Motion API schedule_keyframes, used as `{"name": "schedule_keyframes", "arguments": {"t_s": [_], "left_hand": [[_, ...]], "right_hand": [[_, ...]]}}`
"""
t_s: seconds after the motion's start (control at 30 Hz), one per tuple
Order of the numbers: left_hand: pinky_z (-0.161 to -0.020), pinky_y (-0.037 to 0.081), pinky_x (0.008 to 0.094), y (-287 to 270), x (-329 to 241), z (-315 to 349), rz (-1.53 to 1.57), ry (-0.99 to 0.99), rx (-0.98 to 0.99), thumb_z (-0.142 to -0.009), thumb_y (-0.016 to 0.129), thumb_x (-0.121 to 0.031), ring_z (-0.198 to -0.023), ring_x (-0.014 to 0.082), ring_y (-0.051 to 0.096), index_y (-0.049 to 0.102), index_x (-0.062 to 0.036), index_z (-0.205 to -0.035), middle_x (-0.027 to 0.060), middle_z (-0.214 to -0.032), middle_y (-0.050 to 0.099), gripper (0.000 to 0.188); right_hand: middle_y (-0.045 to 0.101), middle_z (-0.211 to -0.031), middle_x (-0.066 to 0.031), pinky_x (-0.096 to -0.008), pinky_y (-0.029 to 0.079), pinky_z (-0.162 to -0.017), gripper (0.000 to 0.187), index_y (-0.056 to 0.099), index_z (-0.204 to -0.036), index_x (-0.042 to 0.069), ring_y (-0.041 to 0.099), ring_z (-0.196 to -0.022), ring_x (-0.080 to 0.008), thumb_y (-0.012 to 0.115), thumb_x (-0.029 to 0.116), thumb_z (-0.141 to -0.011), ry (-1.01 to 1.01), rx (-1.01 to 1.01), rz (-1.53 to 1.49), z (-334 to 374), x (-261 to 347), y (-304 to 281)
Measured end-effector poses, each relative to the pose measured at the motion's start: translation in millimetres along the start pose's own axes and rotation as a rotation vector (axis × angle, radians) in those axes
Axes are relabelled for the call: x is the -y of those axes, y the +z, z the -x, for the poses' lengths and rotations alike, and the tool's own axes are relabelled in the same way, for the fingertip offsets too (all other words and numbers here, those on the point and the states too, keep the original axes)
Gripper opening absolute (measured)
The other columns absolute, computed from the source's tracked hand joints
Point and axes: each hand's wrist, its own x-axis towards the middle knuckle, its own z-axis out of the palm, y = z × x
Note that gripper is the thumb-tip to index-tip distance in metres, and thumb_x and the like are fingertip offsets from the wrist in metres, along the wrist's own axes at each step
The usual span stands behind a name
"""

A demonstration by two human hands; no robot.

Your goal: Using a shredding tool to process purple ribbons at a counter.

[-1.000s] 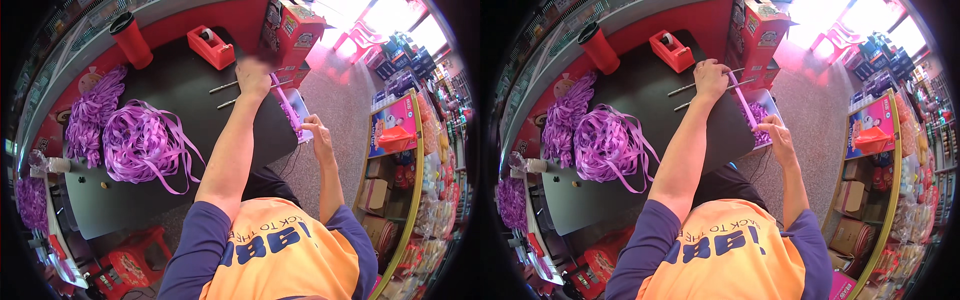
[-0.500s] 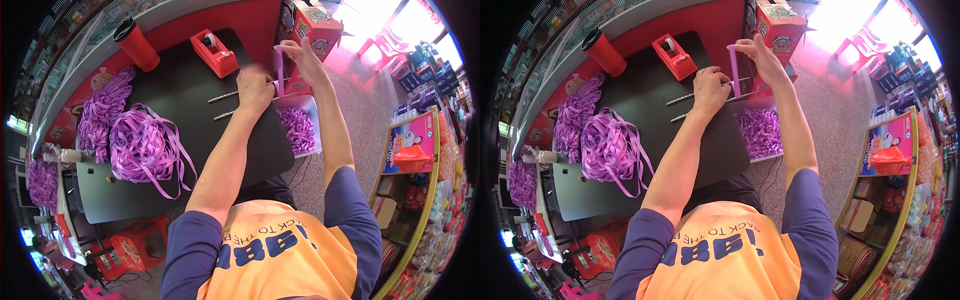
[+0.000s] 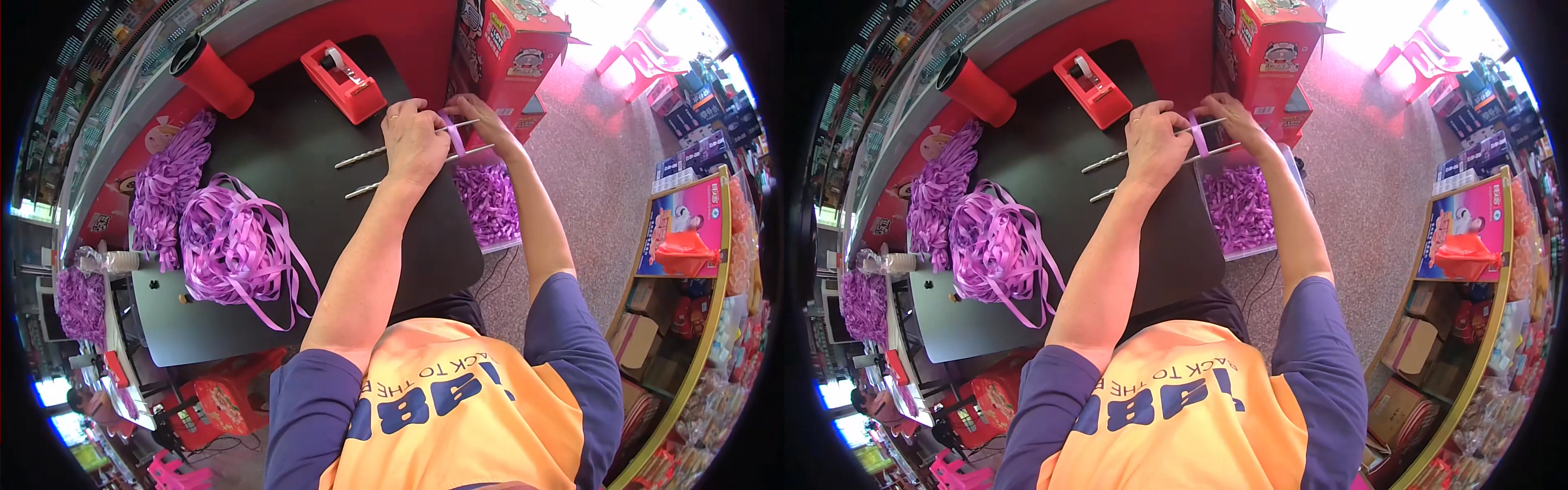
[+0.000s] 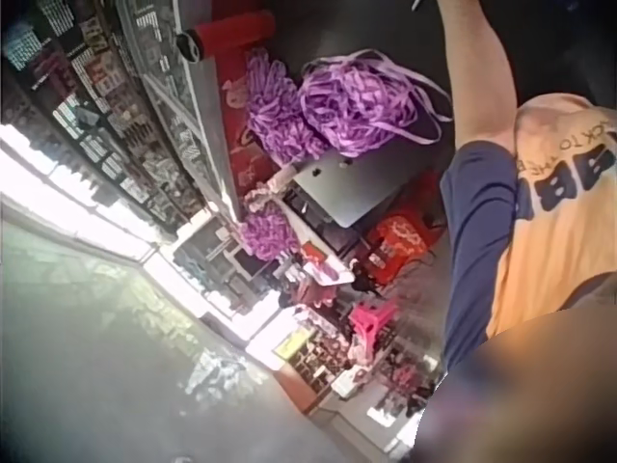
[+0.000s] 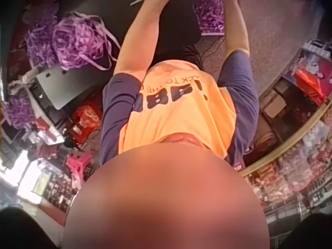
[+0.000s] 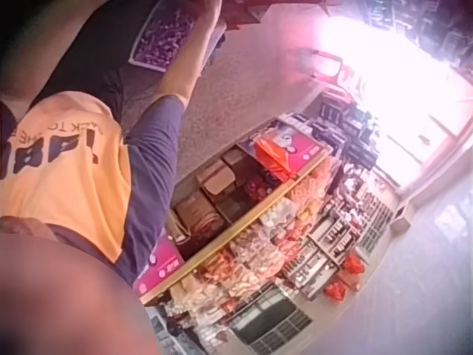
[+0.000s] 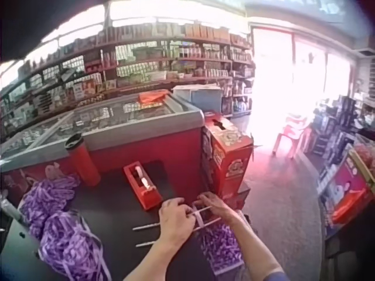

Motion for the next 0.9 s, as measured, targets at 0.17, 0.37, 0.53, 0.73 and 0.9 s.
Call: {"name": "schedule_keyframes", "arguments": {"t_s": [0.17,0.37,0.53,0.73,0.9], "left_hand": [[-0.097,0.036,0.0413,-1,2,0,-0.001,0.011,0.010,-0.066,0.064,-0.012,-0.114,0.0285,0.047,0.072,-0.0089,-0.078,0.0097,-0.114,0.059,0.015],[-0.099,0.035,0.0411,-1,1,3,0.013,0.003,0.034,-0.067,0.063,-0.012,-0.116,0.0285,0.046,0.072,-0.0098,-0.079,0.0100,-0.118,0.057,0.016],[-0.100,0.034,0.0407,-3,-2,3,-0.010,-0.003,0.067,-0.068,0.062,-0.013,-0.117,0.0285,0.045,0.072,-0.0102,-0.081,0.0100,-0.118,0.057,0.017],[-0.100,0.034,0.0403,-3,0,2,-0.007,-0.007,0.064,-0.068,0.062,-0.013,-0.117,0.0288,0.045,0.072,-0.0097,-0.082,0.0097,-0.118,0.058,0.018],[-0.100,0.034,0.0404,0,0,1,-0.004,0.009,0.049,-0.068,0.062,-0.013,-0.116,0.0289,0.046,0.072,-0.0092,-0.082,0.0096,-0.118,0.058,0.018]], "right_hand": [[0.052,-0.122,-0.0132,-0.0363,0.036,-0.100,0.037,0.055,-0.121,0.013,0.048,-0.116,-0.0258,0.050,0.036,-0.092,0.067,-0.021,0.130,10,-10,4],[0.050,-0.124,-0.0083,-0.0358,0.038,-0.092,0.031,0.065,-0.114,0.024,0.049,-0.103,-0.0230,0.057,0.016,-0.085,-0.449,-0.172,0.516,-4,18,-6],[0.051,-0.122,-0.0019,-0.0327,0.040,-0.083,0.040,0.067,-0.109,0.023,0.048,-0.077,-0.0150,0.061,0.001,-0.076,-0.696,-0.278,0.644,-13,27,-14],[0.050,-0.125,-0.0016,-0.0342,0.041,-0.085,0.039,0.068,-0.103,0.023,0.050,-0.079,-0.0159,0.060,-0.001,-0.074,-0.648,-0.285,0.651,-19,24,-8],[0.051,-0.127,-0.0078,-0.0331,0.044,-0.082,0.033,0.069,-0.097,0.016,0.052,-0.085,-0.0189,0.060,-0.004,-0.072,-0.647,-0.265,0.703,-19,7,-1]]}}
